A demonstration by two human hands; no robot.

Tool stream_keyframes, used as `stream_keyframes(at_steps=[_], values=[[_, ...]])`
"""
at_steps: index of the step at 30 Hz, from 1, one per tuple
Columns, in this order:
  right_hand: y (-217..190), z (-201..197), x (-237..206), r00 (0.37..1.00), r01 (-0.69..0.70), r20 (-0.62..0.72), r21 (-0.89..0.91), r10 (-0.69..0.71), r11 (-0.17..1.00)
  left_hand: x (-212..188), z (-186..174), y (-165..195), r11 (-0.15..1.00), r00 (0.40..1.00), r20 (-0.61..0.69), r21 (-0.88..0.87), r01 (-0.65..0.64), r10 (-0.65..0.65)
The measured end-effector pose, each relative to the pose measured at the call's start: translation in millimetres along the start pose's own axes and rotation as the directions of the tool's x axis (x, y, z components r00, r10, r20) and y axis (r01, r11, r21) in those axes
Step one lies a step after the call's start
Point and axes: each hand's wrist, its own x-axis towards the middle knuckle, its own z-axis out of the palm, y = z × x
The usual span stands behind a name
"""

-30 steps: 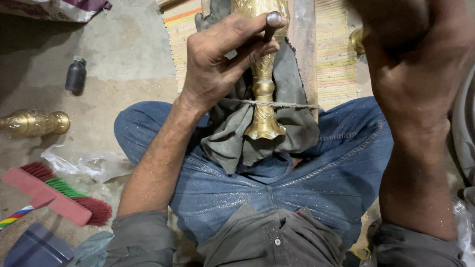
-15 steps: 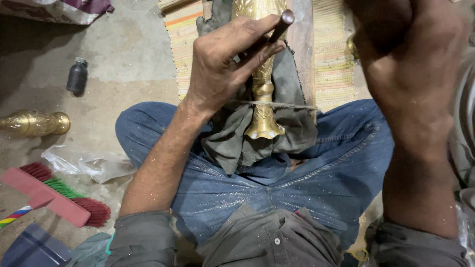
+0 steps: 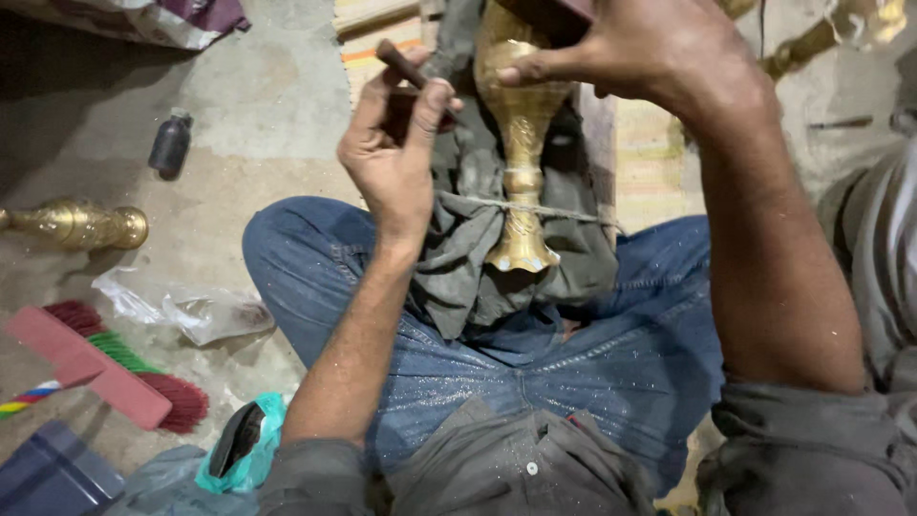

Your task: The person sits cross-legged on the floor with an engraved brass vase tied to a wooden board on their lap. They hold a steel punch against the vase's surface with one hand and strike it with a wooden mallet held in the other hand, working the embossed decoration and repositioning the punch repeatedly around the vase.

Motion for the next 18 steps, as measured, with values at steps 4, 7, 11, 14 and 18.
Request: stream_keyframes(at_steps=[4,7,11,14,18], values=[[12,6,-4,0.995,0.075,-0.011,0.737,-0.099,0.672,-1,7,3,1.0,0.998,0.058,-0.016,-0.006,0.007],[25,13,-8,0.999,-0.044,0.012,0.675,0.048,0.736,-3,19,8,0.998,0.99,0.141,0.062,-0.025,0.016],[34,27,-15,0.993,-0.102,0.042,0.754,0.107,0.649,-7,29,16,0.968,0.962,0.25,0.193,-0.162,0.111],[32,31,-21,0.981,-0.171,0.061,0.723,0.184,0.67,-4,32,17,0.935,0.935,0.308,0.243,-0.256,0.176],[29,21,-39,0.949,0.11,-0.309,0.14,-0.062,0.984,2,32,12,0.894,0.914,0.35,0.313,-0.321,0.206]])
